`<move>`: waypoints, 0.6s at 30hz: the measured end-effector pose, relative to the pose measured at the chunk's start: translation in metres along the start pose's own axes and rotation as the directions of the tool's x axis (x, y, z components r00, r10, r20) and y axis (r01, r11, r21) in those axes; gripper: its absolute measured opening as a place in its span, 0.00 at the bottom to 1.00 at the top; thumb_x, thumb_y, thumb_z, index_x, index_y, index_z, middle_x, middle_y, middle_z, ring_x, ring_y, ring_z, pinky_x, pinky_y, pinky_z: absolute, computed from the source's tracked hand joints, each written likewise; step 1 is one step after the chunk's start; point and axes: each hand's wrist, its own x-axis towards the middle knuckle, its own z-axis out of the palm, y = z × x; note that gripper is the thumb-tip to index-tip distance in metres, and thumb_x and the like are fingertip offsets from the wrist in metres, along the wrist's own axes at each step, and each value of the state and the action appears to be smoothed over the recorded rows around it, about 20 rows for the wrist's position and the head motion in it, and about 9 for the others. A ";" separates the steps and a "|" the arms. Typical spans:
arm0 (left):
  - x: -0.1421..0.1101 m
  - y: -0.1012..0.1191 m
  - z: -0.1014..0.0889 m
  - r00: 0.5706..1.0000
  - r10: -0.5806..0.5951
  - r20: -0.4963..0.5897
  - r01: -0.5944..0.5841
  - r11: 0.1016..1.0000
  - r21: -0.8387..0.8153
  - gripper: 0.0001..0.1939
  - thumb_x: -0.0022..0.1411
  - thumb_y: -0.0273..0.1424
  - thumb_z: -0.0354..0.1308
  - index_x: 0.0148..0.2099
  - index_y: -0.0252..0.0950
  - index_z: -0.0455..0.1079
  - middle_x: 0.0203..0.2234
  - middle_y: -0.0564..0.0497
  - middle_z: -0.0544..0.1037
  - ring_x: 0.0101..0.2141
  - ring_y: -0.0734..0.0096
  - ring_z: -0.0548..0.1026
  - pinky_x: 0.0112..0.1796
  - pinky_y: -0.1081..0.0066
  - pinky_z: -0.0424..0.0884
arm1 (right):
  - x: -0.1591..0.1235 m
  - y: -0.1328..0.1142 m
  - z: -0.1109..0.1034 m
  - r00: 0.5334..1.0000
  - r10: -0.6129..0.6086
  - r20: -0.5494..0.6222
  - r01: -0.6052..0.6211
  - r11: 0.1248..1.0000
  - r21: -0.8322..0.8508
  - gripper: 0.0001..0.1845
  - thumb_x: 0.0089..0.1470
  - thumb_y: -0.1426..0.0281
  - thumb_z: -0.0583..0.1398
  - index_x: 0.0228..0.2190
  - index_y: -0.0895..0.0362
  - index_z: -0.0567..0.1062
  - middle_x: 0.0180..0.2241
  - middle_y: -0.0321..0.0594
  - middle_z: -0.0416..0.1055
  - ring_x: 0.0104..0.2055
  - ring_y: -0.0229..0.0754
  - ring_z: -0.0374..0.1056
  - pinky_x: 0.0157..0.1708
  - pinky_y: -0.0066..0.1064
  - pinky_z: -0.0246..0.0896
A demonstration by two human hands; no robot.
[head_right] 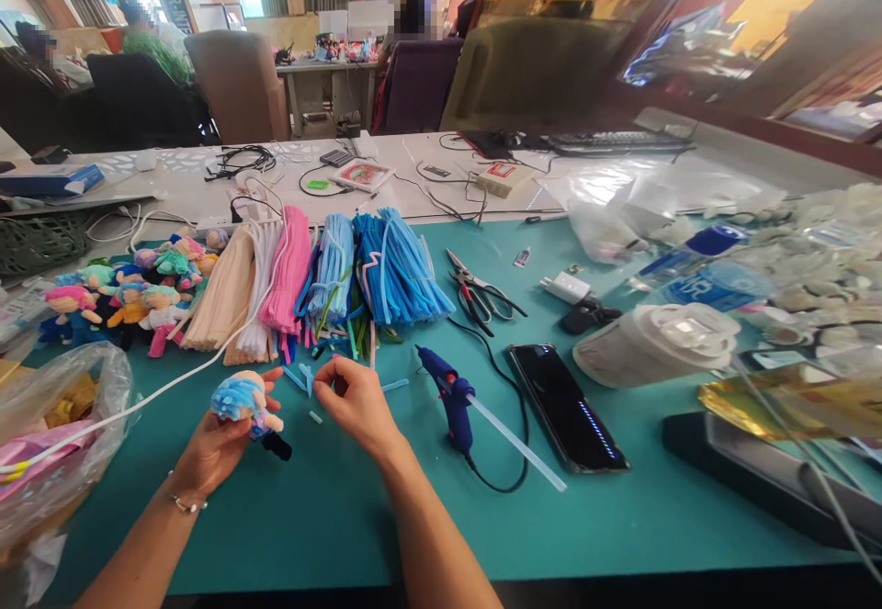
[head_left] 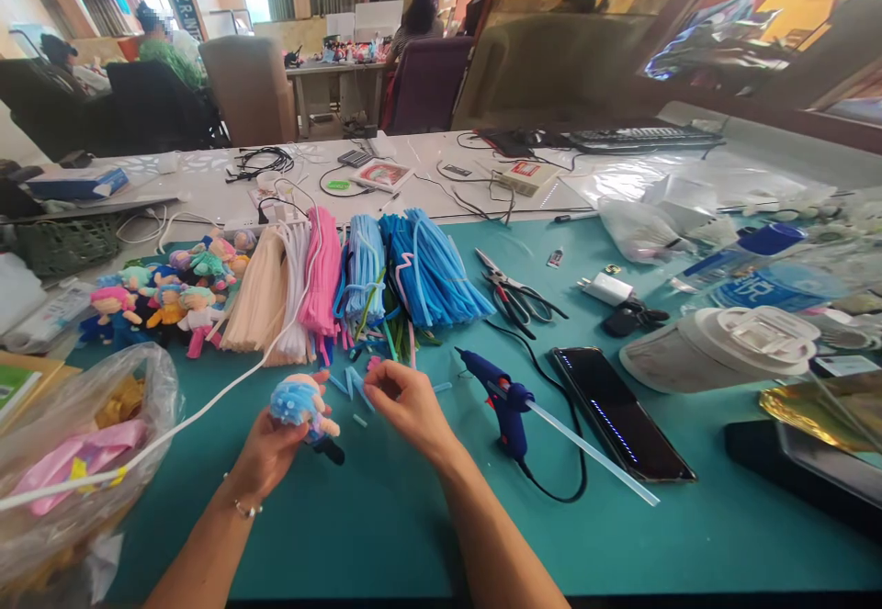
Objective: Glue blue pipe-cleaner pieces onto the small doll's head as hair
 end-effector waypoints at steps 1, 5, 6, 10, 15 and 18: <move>0.001 -0.001 -0.001 0.999 -0.013 0.032 0.013 1.000 0.011 0.19 0.48 0.36 0.74 0.41 0.35 0.80 0.48 0.40 0.78 0.43 0.54 0.77 0.45 0.58 0.75 | -0.001 -0.001 0.001 1.000 -0.003 0.025 0.003 1.000 0.004 0.06 0.49 0.73 0.58 0.23 0.57 0.73 0.20 0.31 0.66 0.21 0.33 0.57 0.21 0.24 0.53; 0.002 -0.004 -0.006 0.986 -0.074 0.147 0.068 0.996 0.050 0.23 0.46 0.38 0.75 0.44 0.34 0.79 0.48 0.39 0.77 0.46 0.51 0.76 0.46 0.57 0.74 | -0.004 -0.001 0.007 0.995 -0.006 0.098 0.007 1.000 -0.015 0.04 0.49 0.73 0.60 0.24 0.57 0.75 0.19 0.30 0.68 0.21 0.33 0.61 0.22 0.23 0.57; 0.002 -0.004 -0.007 0.987 -0.071 0.143 0.065 0.997 0.047 0.23 0.46 0.37 0.75 0.44 0.34 0.79 0.48 0.39 0.77 0.46 0.51 0.75 0.45 0.57 0.74 | -0.004 0.000 0.007 0.996 0.001 0.092 0.002 0.999 -0.036 0.04 0.49 0.73 0.61 0.24 0.57 0.75 0.20 0.31 0.69 0.21 0.33 0.62 0.22 0.23 0.58; 0.001 0.000 -0.006 0.997 -0.040 0.072 0.041 0.999 -0.005 0.21 0.48 0.37 0.74 0.43 0.33 0.78 0.45 0.38 0.78 0.40 0.55 0.77 0.42 0.57 0.74 | 0.000 0.009 0.002 0.997 0.054 -0.054 -0.063 0.979 -0.192 0.07 0.53 0.73 0.58 0.29 0.57 0.77 0.26 0.35 0.72 0.24 0.36 0.64 0.26 0.26 0.58; 0.003 0.003 -0.008 0.999 -0.029 0.034 0.030 0.999 -0.025 0.20 0.46 0.38 0.75 0.39 0.33 0.78 0.42 0.41 0.79 0.35 0.59 0.78 0.42 0.57 0.73 | 0.001 0.015 -0.005 0.981 0.110 -0.160 -0.168 0.897 -0.410 0.11 0.55 0.74 0.56 0.36 0.55 0.79 0.38 0.43 0.73 0.31 0.41 0.68 0.31 0.29 0.57; 0.002 0.004 -0.004 0.999 -0.031 -0.018 0.029 0.996 -0.082 0.21 0.44 0.39 0.76 0.38 0.34 0.78 0.40 0.43 0.80 0.33 0.62 0.78 0.40 0.60 0.73 | -0.001 0.013 -0.009 0.985 0.147 -0.095 -0.175 0.852 -0.494 0.12 0.55 0.76 0.56 0.34 0.54 0.80 0.36 0.42 0.74 0.35 0.43 0.70 0.31 0.29 0.56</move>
